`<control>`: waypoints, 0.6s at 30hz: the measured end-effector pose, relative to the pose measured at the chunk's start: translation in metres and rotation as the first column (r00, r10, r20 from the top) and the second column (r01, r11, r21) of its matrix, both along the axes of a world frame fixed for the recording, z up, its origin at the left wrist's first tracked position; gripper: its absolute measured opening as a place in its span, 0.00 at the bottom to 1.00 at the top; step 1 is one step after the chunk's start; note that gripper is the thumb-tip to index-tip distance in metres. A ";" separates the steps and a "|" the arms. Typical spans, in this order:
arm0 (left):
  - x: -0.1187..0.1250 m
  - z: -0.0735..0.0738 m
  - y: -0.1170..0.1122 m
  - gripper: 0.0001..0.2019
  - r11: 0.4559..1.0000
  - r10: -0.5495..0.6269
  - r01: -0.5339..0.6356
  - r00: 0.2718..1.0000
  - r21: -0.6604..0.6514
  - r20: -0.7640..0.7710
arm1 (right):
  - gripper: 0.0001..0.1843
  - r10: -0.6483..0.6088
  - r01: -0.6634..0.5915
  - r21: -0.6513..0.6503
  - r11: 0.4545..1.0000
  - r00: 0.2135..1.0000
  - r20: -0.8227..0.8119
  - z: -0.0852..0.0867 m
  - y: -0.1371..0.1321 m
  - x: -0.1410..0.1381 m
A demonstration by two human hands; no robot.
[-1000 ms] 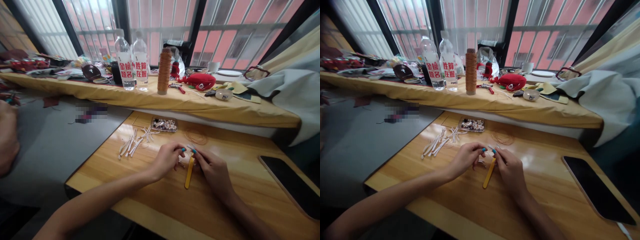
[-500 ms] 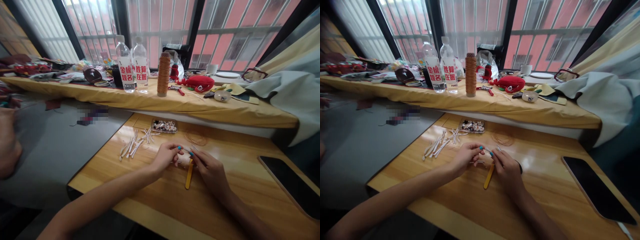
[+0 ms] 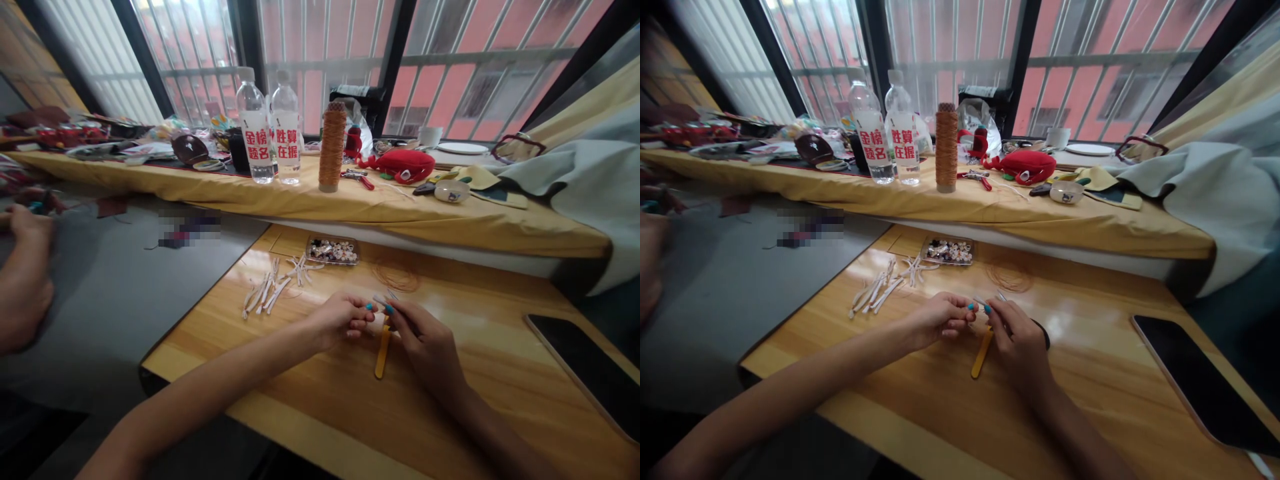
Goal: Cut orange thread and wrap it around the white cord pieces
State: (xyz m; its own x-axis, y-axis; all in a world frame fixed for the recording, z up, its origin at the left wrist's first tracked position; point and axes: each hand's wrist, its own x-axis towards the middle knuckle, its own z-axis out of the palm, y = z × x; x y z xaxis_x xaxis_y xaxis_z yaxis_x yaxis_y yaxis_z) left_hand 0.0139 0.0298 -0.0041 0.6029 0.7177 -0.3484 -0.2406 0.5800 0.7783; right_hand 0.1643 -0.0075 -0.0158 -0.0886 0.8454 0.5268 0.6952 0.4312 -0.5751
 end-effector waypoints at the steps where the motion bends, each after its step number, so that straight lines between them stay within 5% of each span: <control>1: 0.000 0.000 0.000 0.07 1.000 -0.027 0.027 1.000 0.003 0.001 | 0.12 0.011 -0.012 -0.031 0.999 0.999 -0.041 0.000 0.000 0.000; 8: 0.001 0.004 -0.004 0.07 0.999 -0.023 0.021 0.998 0.029 0.064 | 0.13 0.058 -0.123 -0.189 0.974 0.947 -0.316 0.005 0.000 -0.001; 18: 0.001 -0.001 0.000 0.04 0.992 0.108 -0.109 0.994 0.067 0.027 | 0.12 0.072 -0.097 -0.121 0.988 0.977 -0.200 0.008 -0.004 -0.003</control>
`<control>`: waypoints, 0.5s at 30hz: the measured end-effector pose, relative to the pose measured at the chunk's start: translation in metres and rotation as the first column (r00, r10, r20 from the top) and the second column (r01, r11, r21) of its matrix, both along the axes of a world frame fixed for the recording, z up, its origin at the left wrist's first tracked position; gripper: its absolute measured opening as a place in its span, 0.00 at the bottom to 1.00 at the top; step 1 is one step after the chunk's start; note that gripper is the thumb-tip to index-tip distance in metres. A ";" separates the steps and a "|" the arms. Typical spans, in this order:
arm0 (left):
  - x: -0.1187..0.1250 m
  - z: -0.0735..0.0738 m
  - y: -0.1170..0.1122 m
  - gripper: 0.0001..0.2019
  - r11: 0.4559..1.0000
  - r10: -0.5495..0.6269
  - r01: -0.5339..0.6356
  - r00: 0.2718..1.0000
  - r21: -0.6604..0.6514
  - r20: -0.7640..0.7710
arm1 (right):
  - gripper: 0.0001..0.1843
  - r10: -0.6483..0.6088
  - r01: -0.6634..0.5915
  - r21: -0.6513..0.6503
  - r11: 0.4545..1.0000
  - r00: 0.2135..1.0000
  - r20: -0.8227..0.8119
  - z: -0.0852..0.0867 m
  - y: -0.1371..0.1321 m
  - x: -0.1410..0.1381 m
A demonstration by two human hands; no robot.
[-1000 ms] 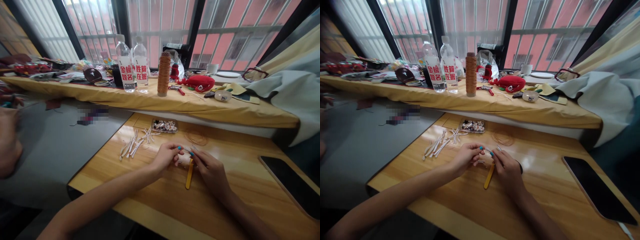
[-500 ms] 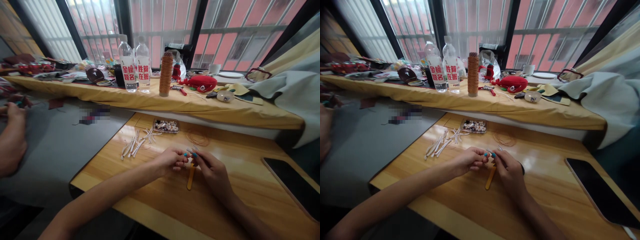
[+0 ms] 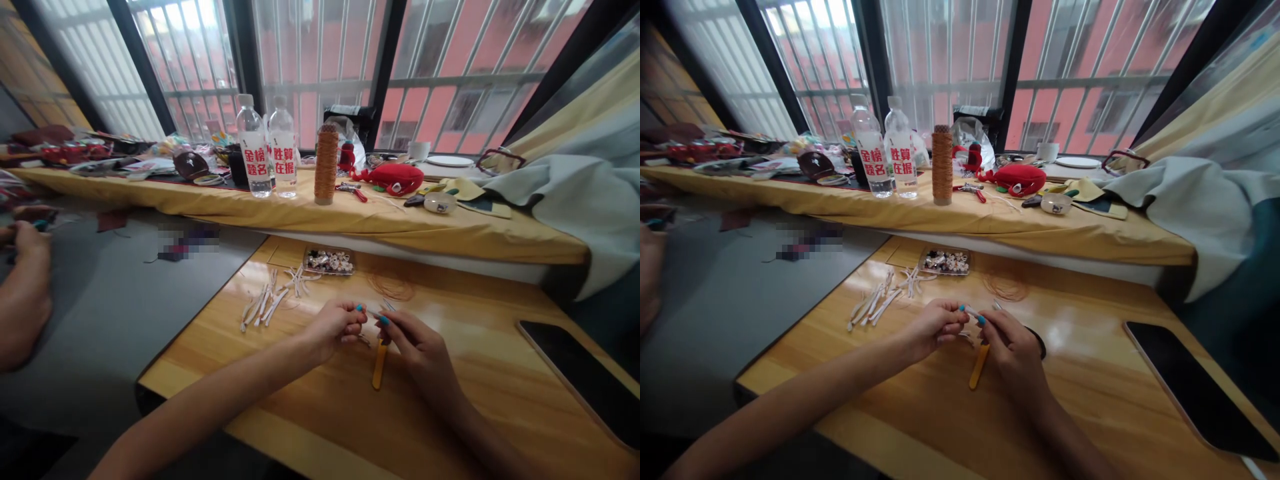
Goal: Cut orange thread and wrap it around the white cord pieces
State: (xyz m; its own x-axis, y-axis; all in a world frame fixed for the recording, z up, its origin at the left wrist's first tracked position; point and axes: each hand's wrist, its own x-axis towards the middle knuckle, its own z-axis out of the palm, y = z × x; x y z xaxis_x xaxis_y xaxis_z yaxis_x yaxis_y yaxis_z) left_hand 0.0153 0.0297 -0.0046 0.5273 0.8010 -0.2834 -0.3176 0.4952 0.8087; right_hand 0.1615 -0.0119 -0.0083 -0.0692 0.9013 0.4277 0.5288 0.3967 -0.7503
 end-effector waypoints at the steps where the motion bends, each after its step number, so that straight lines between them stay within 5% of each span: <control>1: 0.000 -0.001 0.000 0.04 1.000 0.000 0.000 1.000 0.004 -0.011 | 0.12 -0.002 0.002 0.005 1.000 1.000 0.008 0.000 0.000 0.000; 15: 0.001 0.004 -0.003 0.03 0.998 -0.060 0.060 0.998 0.009 -0.035 | 0.11 -0.077 0.036 0.179 0.983 0.970 0.229 -0.007 0.004 0.002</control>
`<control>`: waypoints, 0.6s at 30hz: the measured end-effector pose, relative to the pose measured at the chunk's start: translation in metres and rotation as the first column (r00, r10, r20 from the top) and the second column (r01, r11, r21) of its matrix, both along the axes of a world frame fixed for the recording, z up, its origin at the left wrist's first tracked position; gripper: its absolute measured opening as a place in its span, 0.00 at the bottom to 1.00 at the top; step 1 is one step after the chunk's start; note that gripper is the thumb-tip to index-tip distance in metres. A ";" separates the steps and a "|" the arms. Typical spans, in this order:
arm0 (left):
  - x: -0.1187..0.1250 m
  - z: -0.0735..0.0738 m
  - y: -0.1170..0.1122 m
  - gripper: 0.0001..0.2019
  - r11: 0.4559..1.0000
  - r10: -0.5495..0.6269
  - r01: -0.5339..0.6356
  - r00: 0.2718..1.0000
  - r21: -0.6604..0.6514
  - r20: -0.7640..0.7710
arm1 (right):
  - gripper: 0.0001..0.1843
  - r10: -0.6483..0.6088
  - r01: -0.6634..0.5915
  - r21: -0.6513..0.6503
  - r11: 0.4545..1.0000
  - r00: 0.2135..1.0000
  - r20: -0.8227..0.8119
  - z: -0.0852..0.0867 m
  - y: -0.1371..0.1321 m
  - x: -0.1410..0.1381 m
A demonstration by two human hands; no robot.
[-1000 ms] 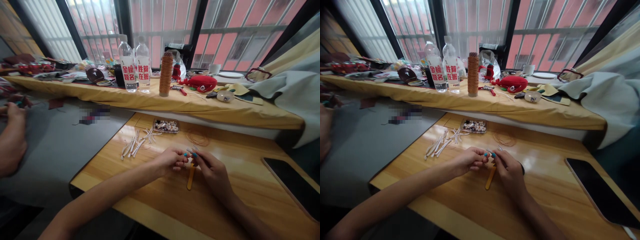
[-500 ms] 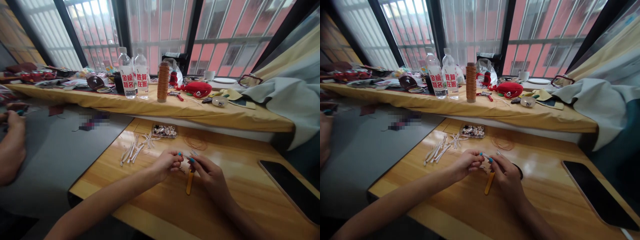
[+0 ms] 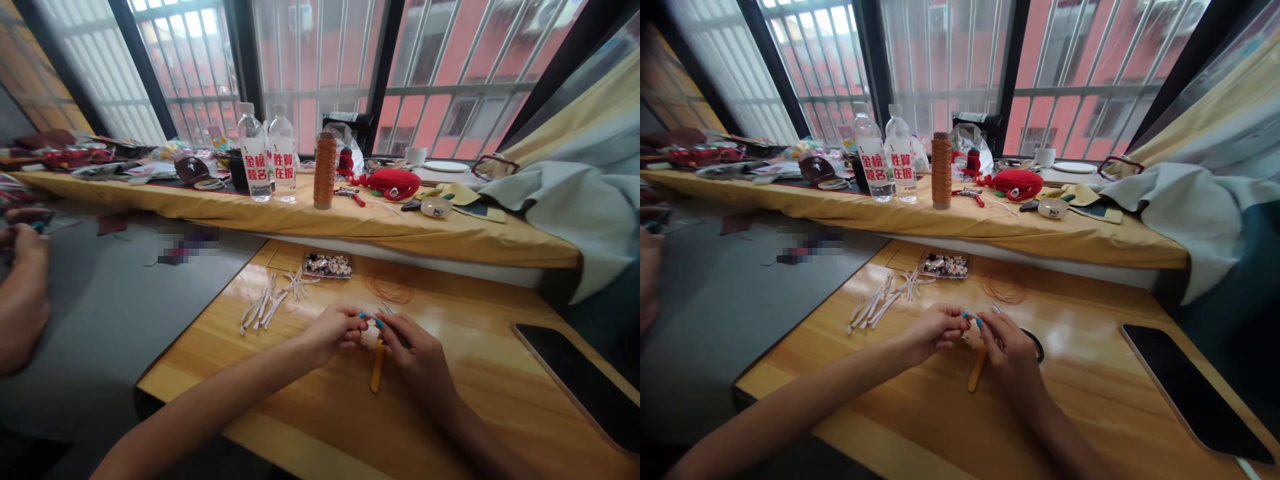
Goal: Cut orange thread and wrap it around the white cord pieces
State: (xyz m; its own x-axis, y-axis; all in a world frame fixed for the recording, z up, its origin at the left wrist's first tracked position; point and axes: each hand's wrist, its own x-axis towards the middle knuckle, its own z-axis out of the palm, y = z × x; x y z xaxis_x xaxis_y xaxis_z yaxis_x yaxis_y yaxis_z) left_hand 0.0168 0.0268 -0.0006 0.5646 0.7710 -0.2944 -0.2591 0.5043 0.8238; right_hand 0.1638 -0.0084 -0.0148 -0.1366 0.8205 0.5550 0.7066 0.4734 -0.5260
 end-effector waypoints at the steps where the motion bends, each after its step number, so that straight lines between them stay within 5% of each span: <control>1: 0.000 0.000 0.000 0.03 1.000 0.002 -0.002 1.000 0.011 -0.001 | 0.11 -0.009 0.009 -0.002 1.000 1.000 0.003 -0.001 0.000 0.000; 12: 0.000 0.000 -0.003 0.07 0.999 0.012 -0.011 0.999 0.037 -0.031 | 0.16 -0.083 0.056 -0.207 0.977 0.989 -0.123 -0.002 -0.003 -0.001; 18: 0.000 -0.002 -0.002 0.05 1.000 0.001 -0.001 1.000 0.013 0.031 | 0.09 0.016 -0.045 -0.192 0.980 0.989 -0.149 -0.001 -0.002 -0.001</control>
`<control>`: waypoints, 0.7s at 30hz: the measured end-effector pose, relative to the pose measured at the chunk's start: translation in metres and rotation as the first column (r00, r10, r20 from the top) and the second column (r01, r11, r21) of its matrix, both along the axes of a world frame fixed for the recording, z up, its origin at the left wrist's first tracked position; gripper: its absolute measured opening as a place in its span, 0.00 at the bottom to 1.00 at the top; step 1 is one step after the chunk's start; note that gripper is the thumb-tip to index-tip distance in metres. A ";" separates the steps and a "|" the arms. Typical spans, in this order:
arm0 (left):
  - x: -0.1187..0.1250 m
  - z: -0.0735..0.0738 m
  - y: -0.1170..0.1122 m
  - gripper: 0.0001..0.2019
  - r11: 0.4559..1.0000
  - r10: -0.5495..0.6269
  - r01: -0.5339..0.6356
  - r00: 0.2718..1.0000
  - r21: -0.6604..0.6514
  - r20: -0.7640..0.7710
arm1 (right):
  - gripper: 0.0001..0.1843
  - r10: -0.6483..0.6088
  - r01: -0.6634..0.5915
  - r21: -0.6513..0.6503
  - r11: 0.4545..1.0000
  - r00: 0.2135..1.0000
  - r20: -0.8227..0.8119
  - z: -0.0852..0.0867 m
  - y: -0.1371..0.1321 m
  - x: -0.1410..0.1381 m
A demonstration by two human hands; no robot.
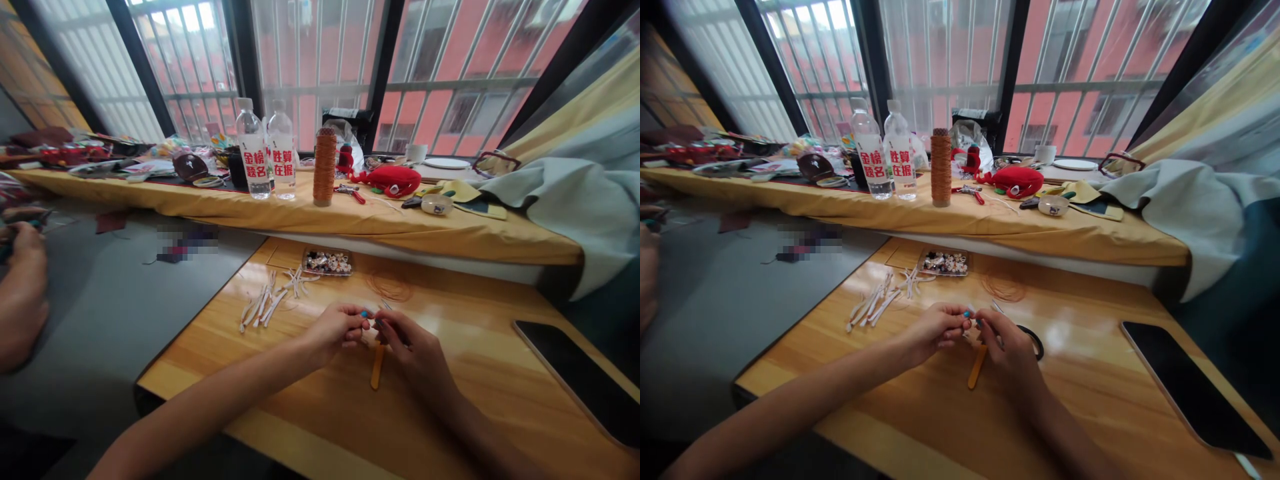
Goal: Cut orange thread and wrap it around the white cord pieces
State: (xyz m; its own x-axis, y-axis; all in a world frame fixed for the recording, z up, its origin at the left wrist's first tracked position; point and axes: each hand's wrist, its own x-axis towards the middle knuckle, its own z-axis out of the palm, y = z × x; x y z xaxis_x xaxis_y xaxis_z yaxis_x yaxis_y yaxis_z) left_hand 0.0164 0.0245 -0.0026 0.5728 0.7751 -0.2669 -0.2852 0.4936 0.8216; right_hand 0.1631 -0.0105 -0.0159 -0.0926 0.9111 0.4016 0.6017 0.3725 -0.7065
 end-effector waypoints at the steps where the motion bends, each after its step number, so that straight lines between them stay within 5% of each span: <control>1: 0.000 0.000 0.000 0.05 1.000 0.000 0.000 1.000 -0.009 0.002 | 0.10 0.016 -0.016 0.013 1.000 1.000 0.015 0.000 0.000 0.000; 13: 0.000 0.000 0.002 0.02 1.000 -0.001 0.000 1.000 -0.022 -0.015 | 0.08 0.081 -0.085 0.072 0.994 0.995 0.057 -0.003 0.006 0.005; 21: 0.001 0.004 -0.003 0.03 1.000 -0.028 0.028 0.999 0.012 -0.029 | 0.12 -0.040 0.032 -0.072 0.997 0.992 -0.116 -0.001 0.001 0.002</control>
State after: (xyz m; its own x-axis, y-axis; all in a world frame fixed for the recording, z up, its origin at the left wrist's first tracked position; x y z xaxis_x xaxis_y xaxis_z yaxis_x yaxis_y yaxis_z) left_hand 0.0177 0.0216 0.0012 0.5867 0.7620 -0.2741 -0.2473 0.4909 0.8354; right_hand 0.1646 -0.0098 -0.0165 -0.0153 0.9391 0.3432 0.5256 0.2995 -0.7963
